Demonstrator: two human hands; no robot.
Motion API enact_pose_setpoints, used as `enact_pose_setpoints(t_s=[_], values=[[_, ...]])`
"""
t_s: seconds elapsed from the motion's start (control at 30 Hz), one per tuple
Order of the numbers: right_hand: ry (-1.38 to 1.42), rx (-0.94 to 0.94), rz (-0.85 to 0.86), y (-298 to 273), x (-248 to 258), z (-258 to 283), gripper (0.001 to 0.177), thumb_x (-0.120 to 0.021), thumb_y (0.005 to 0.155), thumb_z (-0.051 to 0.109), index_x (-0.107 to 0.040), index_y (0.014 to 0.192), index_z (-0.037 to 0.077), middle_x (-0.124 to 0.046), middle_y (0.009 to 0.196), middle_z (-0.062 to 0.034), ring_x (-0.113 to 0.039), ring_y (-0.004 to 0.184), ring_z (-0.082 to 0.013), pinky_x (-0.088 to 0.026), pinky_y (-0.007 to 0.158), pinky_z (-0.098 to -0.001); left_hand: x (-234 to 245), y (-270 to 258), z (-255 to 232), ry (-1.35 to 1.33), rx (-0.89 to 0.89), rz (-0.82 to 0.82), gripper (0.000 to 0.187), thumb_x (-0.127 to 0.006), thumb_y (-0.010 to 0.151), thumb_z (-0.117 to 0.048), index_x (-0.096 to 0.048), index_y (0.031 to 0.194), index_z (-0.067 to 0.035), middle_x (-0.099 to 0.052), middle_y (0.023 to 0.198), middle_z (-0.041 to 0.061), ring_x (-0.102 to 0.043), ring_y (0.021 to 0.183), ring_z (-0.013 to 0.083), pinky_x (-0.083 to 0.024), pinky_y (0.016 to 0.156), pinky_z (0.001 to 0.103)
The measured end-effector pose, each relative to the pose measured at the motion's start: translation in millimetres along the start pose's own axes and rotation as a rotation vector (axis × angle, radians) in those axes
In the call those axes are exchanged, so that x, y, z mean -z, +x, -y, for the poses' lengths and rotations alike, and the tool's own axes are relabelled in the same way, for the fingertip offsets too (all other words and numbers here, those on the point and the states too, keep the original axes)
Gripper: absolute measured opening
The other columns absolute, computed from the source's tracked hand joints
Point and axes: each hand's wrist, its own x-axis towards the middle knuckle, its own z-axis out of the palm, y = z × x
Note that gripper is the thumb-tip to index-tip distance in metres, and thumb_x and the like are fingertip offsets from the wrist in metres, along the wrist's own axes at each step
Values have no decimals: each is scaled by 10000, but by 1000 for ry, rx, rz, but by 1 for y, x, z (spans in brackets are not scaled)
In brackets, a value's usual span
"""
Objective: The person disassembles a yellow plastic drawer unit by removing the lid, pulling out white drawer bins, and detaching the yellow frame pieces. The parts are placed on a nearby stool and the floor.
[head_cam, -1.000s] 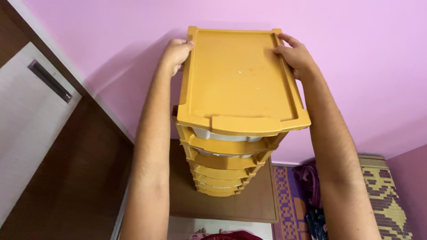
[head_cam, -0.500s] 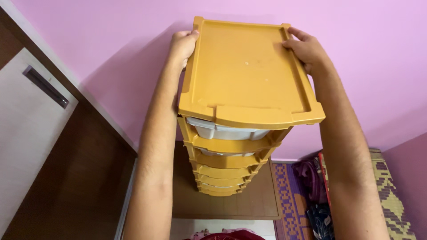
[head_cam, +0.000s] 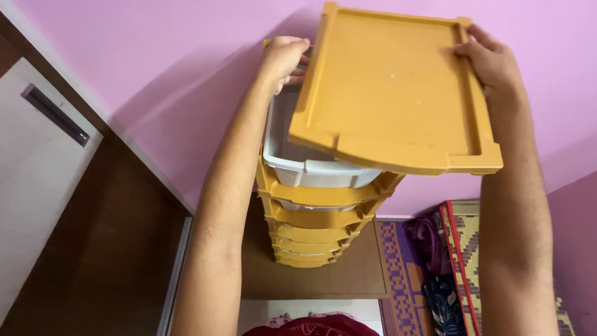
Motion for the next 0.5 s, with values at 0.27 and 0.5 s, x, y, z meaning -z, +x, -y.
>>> enact_pose_setpoints(t_s=[0.27, 0.5], values=[[236, 27, -131, -3, 79, -40, 609, -583, 976, -16, -468, 1573, 21, -645, 1421, -188, -758, 1175, -203, -640, 953, -302, 4, -7, 4, 349, 31, 20, 390, -607, 953, -337, -692, 1258, -110, -690, 1139, 87, -697, 851, 217, -619, 795, 419], [305, 95, -202, -28, 139, -83, 467, -529, 1034, -34, -540, 1500, -15, -630, 1331, -160, -700, 1160, -210, -640, 994, -332, 22, -3, 21, 327, -19, 1, 313, -597, 938, -242, -707, 1191, -93, -681, 1008, 56, -688, 774, 177, -605, 688, 327]])
